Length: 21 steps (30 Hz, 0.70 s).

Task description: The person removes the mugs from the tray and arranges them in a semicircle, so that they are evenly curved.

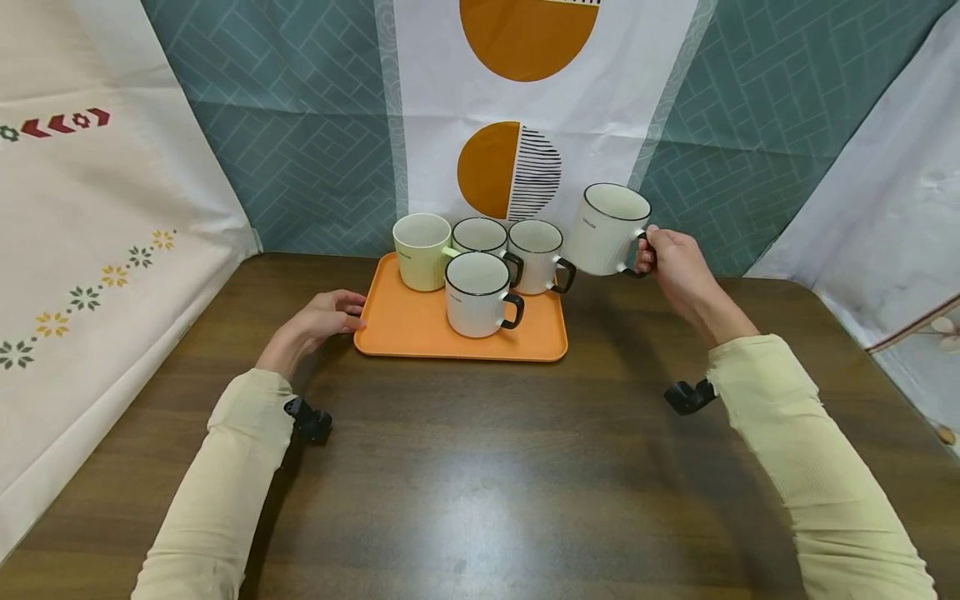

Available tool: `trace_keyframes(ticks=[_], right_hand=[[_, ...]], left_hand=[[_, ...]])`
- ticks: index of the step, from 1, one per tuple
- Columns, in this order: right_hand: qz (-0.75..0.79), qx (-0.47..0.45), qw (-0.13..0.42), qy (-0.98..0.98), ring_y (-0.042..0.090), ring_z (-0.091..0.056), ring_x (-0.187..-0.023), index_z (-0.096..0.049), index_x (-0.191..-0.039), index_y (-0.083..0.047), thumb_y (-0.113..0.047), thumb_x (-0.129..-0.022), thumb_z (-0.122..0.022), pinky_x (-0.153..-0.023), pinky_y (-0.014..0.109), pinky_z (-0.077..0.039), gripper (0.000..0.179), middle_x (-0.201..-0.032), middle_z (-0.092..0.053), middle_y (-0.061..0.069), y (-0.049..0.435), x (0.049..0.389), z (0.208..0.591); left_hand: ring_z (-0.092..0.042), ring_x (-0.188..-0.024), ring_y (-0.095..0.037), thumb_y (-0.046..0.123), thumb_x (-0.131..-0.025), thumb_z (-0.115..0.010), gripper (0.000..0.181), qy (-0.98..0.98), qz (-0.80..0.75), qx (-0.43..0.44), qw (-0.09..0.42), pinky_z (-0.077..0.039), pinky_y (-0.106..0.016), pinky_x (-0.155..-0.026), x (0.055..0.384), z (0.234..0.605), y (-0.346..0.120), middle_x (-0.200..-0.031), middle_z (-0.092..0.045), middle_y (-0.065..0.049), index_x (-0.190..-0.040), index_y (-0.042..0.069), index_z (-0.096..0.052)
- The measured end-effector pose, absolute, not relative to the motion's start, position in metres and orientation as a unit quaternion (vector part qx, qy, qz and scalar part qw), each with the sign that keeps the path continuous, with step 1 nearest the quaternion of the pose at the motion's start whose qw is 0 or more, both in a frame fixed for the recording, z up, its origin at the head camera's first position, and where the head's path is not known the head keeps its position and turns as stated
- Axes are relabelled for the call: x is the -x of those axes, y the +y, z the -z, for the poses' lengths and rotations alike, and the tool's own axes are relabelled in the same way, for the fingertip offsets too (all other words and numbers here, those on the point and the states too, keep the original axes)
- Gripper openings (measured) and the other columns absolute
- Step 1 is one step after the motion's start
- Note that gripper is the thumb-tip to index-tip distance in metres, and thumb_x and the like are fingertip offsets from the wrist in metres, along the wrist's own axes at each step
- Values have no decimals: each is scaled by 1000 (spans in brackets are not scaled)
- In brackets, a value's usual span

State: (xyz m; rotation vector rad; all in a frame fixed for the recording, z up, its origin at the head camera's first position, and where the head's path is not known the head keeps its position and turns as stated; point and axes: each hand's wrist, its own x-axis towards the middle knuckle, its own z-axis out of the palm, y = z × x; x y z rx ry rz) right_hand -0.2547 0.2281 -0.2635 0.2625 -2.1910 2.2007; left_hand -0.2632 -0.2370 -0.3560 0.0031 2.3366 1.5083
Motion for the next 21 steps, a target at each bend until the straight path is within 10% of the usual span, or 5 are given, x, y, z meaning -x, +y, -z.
trace_keyframes(ticks=[21], right_hand=[[-675, 25, 60, -735, 7, -38, -61, -45, -86, 0, -20, -106, -29, -60, 19, -38, 32, -71, -42, -5, 231, 289, 316]], left_hand=[[-44, -115, -32, -4, -94, -53, 56, 827, -533, -7, 180, -44, -34, -97, 265, 359, -242, -139, -36, -30, -143, -11, -28]])
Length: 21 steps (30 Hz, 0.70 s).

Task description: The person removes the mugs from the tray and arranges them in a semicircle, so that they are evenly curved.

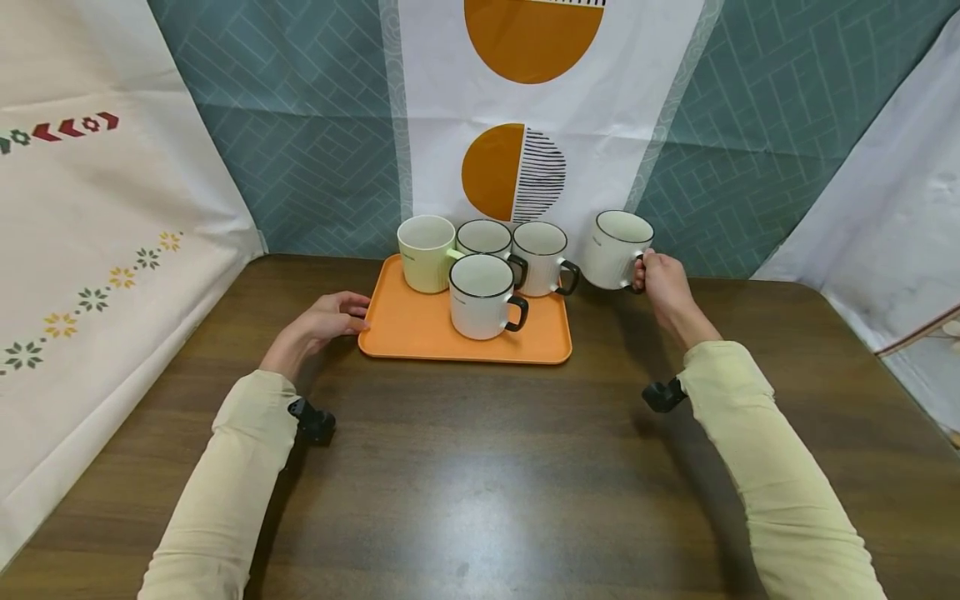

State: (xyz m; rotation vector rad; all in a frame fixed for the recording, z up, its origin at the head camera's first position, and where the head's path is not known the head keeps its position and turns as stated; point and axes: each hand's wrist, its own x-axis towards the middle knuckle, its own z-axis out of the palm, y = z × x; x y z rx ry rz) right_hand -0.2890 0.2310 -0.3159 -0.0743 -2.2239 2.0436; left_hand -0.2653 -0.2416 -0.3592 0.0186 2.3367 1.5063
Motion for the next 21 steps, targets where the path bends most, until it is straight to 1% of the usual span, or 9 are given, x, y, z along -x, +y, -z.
trace_keyframes(ticks=[4, 10, 15, 21], right_hand=[[-652, 35, 60, -755, 7, -39, -63, -45, -87, -1, -21, -106, -27, -62, 20, -39, 33, -70, -42, -6, 232, 292, 324], [-629, 40, 59, -774, 6, -39, -66, -45, -90, -3, -22, -106, -25, -65, 20, -39, 32, -76, -42, -5, 230, 294, 334], [-625, 45, 59, -777, 5, -40, -65, -46, -90, -2, -23, -106, -25, -65, 20, -40, 34, -77, -43, -5, 229, 295, 341], [-626, 48, 63, -776, 7, -40, -65, -46, -89, -1, -22, -106, -26, -67, 23, -40, 34, -74, -43, -5, 230, 298, 346]], left_hand=[[-44, -116, -33, -4, -94, -53, 56, 824, -536, -17, 181, -43, -34, -97, 263, 358, -241, -139, -35, -30, -143, -12, -27], [-43, -116, -33, -5, -94, -52, 55, 823, -537, -21, 182, -43, -34, -97, 262, 359, -243, -138, -35, -31, -142, -13, -27], [-44, -116, -33, -5, -94, -52, 55, 822, -540, -19, 178, -42, -38, -100, 262, 362, -243, -138, -35, -31, -143, -13, -27], [-43, -119, -35, -3, -94, -54, 56, 820, -543, -12, 181, -38, -42, -104, 262, 358, -243, -140, -34, -30, -144, -11, -28]])
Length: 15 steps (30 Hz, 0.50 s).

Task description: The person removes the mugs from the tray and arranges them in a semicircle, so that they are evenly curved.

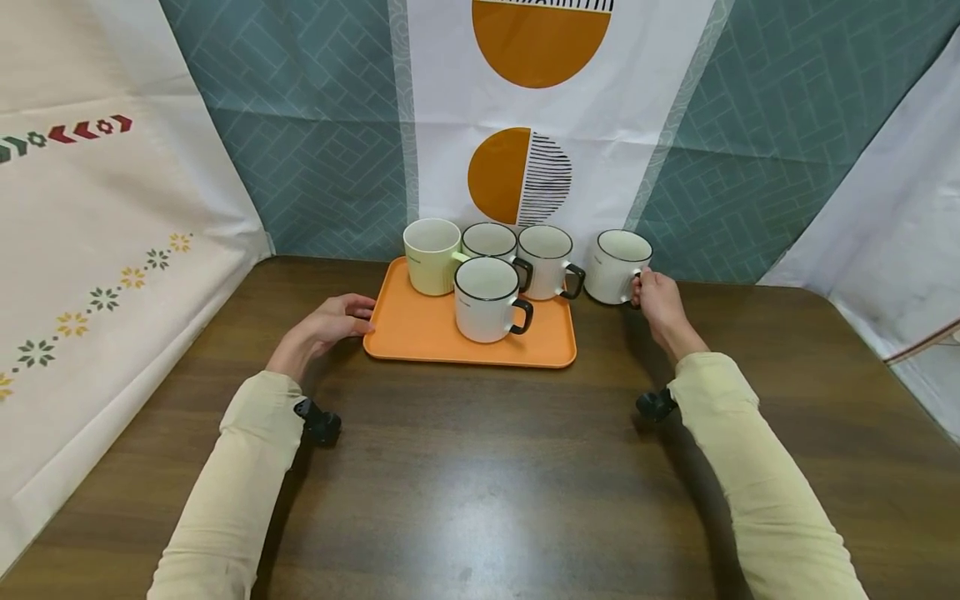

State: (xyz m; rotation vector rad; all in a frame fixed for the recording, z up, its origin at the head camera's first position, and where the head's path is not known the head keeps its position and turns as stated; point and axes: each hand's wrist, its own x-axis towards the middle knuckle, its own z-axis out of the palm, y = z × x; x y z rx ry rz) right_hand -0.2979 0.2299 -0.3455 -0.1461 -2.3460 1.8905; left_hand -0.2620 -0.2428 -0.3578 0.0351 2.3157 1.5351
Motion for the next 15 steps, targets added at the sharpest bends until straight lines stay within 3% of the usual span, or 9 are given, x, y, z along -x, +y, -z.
trace_keyframes(ticks=[7, 15], right_hand=[[-580, 26, 25, -814, 10, -43, -73, -49, -94, 5, -25, -106, -29, -76, 28, -39, 38, -77, -44, -1, 231, 300, 342], [-618, 29, 31, -785, 8, -47, -69, -53, -91, 10, -18, -102, -41, -69, 20, -41, 32, -66, -51, -6, 235, 298, 344]], left_hand=[[-42, -119, -35, -4, -95, -53, 57, 822, -542, -10, 177, -39, -41, -103, 263, 356, -244, -141, -32, -30, -144, -11, -26], [-43, -116, -32, -5, -94, -53, 56, 819, -546, -12, 177, -44, -32, -95, 265, 361, -240, -140, -33, -30, -143, -12, -26]])
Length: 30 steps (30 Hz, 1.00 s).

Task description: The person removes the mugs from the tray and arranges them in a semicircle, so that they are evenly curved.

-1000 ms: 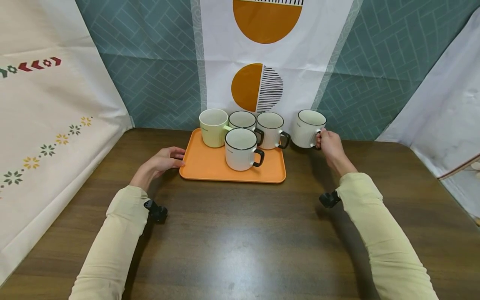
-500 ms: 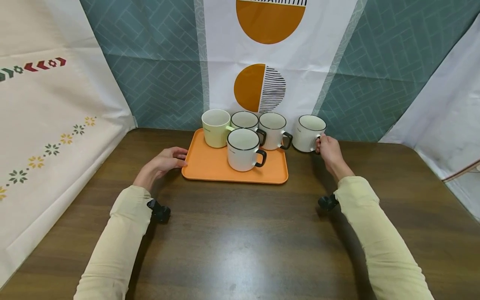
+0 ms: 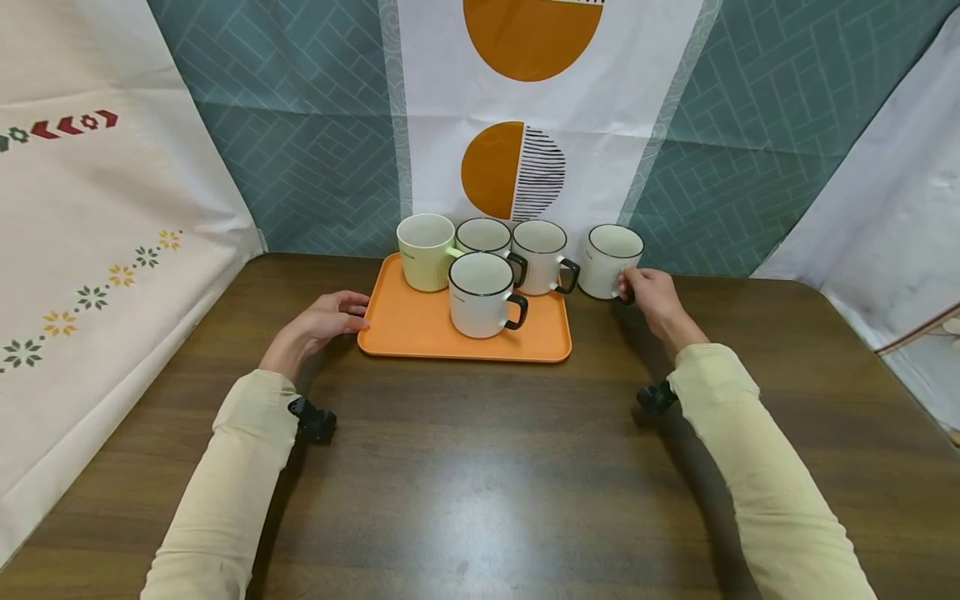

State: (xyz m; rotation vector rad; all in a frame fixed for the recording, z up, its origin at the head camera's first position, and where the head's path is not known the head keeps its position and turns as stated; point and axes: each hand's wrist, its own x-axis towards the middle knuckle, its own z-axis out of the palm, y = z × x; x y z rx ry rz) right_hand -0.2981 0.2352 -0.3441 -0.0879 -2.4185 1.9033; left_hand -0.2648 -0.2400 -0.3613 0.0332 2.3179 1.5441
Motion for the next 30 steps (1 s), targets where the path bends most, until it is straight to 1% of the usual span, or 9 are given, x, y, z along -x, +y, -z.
trace_keyframes(ticks=[3, 7, 9, 14, 18, 21, 24, 27, 30], right_hand=[[-618, 41, 43, -784, 9, -49, -69, -56, -89, 10, -19, -101, -45, -70, 20, -42, 33, -64, -53, -6, 235, 297, 344], [-585, 67, 58, -806, 13, -48, -75, -58, -89, 10, -24, -100, -49, -73, 23, -40, 37, -66, -54, -4, 234, 295, 344], [-561, 79, 68, -821, 15, -45, -79, -59, -93, 12, -27, -100, -51, -73, 25, -37, 40, -72, -55, 0, 234, 293, 343], [-505, 102, 96, -852, 16, -42, -86, -57, -113, 11, -34, -97, -54, -71, 26, -37, 48, -97, -52, 8, 236, 289, 339], [-473, 121, 134, -863, 20, -44, -92, -54, -119, 7, -37, -98, -50, -74, 28, -39, 49, -106, -51, 10, 240, 284, 335], [-455, 125, 185, -862, 23, -46, -94, -55, -115, 5, -36, -98, -48, -77, 31, -38, 45, -102, -52, 9, 240, 281, 329], [-457, 105, 224, -854, 19, -47, -91, -56, -107, 1, -36, -98, -47, -77, 29, -38, 39, -94, -52, 3, 235, 276, 321], [-477, 53, 243, -843, 14, -50, -81, -57, -99, -2, -33, -98, -49, -68, 25, -38, 32, -83, -54, 0, 225, 271, 314], [-513, -19, 233, -826, 10, -52, -73, -58, -93, -2, -26, -99, -51, -64, 23, -40, 25, -77, -55, -2, 211, 262, 309]], left_hand=[[-43, -116, -32, -5, -94, -52, 56, 820, -545, -11, 176, -45, -29, -93, 265, 363, -241, -139, -34, -30, -143, -12, -27], [-43, -116, -33, -4, -94, -53, 56, 821, -542, -11, 176, -45, -32, -95, 264, 362, -241, -140, -34, -30, -144, -11, -26], [-43, -116, -32, -3, -94, -53, 57, 820, -544, -10, 178, -44, -34, -97, 263, 361, -241, -140, -33, -30, -144, -11, -26], [-43, -117, -33, -3, -95, -53, 58, 817, -548, -8, 179, -42, -37, -100, 263, 362, -241, -141, -33, -30, -145, -11, -25], [-45, -114, -32, -1, -93, -56, 57, 817, -547, -15, 180, -44, -36, -98, 263, 363, -242, -137, -37, -29, -142, -11, -29], [-48, -110, -31, 2, -91, -60, 56, 816, -551, -26, 174, -46, -34, -95, 262, 361, -243, -132, -40, -29, -139, -11, -33], [-47, -111, -32, 1, -91, -60, 56, 816, -552, -24, 171, -44, -37, -98, 262, 359, -242, -133, -40, -29, -139, -10, -33], [-43, -118, -34, -2, -93, -55, 57, 816, -550, -14, 178, -39, -41, -103, 262, 359, -241, -138, -35, -30, -143, -11, -28], [-43, -119, -34, -3, -94, -53, 57, 817, -547, -11, 180, -41, -38, -100, 262, 359, -240, -140, -34, -30, -144, -11, -26]])
